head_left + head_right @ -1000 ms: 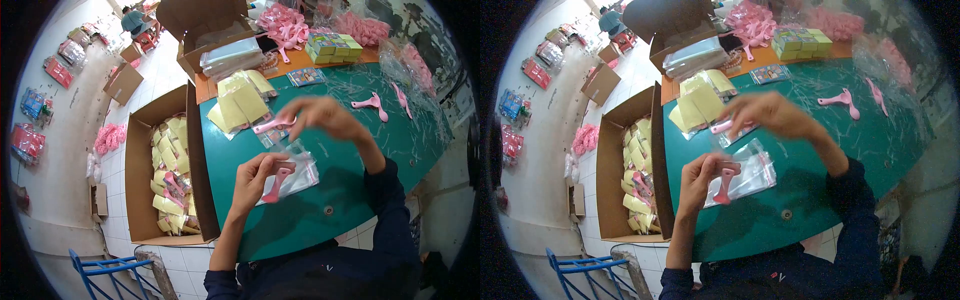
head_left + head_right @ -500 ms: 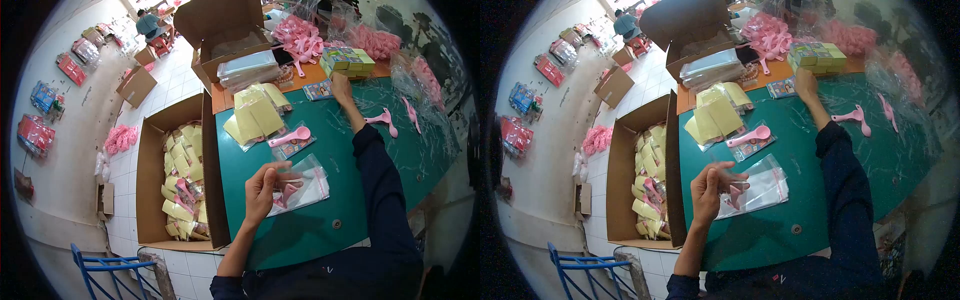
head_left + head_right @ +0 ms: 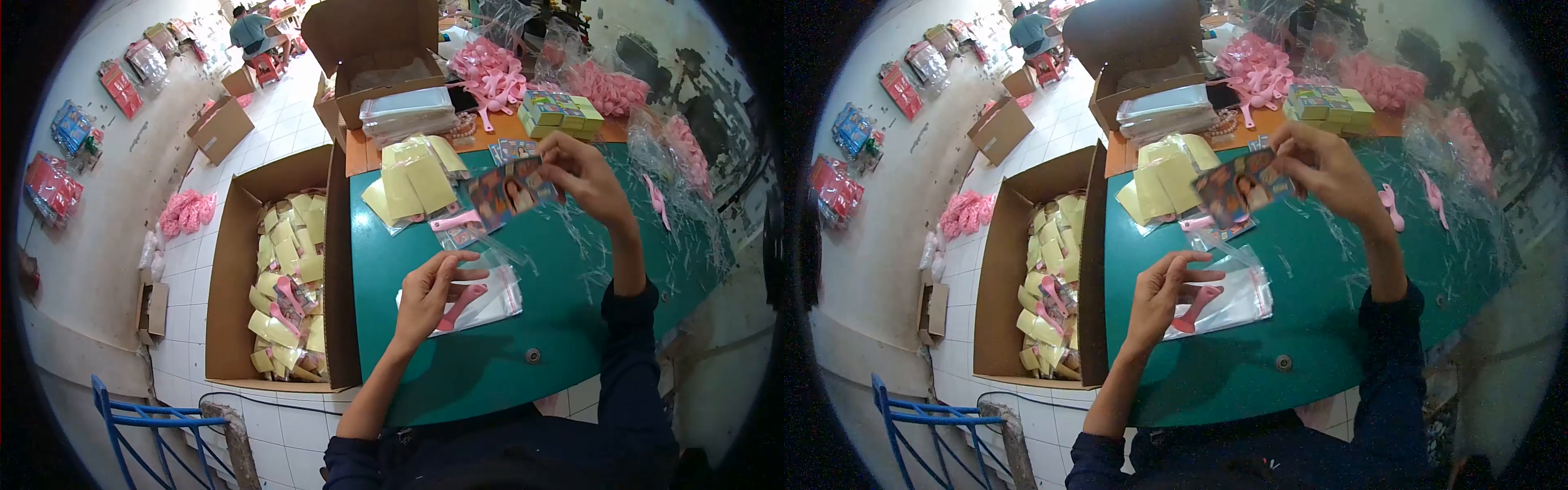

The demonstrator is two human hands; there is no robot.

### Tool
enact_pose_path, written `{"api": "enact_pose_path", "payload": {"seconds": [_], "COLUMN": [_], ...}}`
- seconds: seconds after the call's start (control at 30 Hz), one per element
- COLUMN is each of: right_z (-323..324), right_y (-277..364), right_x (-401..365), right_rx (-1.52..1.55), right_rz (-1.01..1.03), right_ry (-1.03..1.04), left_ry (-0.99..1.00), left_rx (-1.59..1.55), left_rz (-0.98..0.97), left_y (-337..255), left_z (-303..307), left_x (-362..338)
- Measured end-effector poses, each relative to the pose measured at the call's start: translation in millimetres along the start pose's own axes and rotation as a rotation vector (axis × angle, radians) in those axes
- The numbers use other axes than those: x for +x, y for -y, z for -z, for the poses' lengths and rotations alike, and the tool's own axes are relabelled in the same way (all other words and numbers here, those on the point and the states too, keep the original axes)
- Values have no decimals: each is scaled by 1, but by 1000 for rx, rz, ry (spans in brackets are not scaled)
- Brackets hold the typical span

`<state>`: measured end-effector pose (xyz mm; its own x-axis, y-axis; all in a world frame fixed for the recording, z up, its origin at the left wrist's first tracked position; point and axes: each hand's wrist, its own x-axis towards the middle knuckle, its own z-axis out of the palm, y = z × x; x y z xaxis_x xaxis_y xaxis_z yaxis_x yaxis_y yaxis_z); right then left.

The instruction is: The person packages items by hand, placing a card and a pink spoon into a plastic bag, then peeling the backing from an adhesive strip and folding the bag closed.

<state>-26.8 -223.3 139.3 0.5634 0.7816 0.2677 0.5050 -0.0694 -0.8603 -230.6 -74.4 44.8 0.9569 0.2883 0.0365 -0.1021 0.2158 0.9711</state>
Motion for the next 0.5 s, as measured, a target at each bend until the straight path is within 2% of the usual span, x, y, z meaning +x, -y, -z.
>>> {"api": "enact_pose_path", "payload": {"seconds": [0.13,0.27,0.37,0.47,0.5], "right_z": [-11,-14,-14,-18,-20], "right_y": [23,30,28,36,37], "right_x": [-31,-31,-32,-36,-35], "right_rx": [-55,-240,-168,-210,-265], "right_rz": [-9,26,120,69,108], "right_ry": [109,191,-69,71,89], "left_ry": [-24,-3,-14,-13,-7], "left_rx": [0,-13,-25,-39,-48], "left_rz": [-17,-24,-21,-7,-2], "left_y": [2,5,1,0,1], "left_z": [0,-1,2,3,3], "left_x": [-1,-3,-2,-2,-2]}}
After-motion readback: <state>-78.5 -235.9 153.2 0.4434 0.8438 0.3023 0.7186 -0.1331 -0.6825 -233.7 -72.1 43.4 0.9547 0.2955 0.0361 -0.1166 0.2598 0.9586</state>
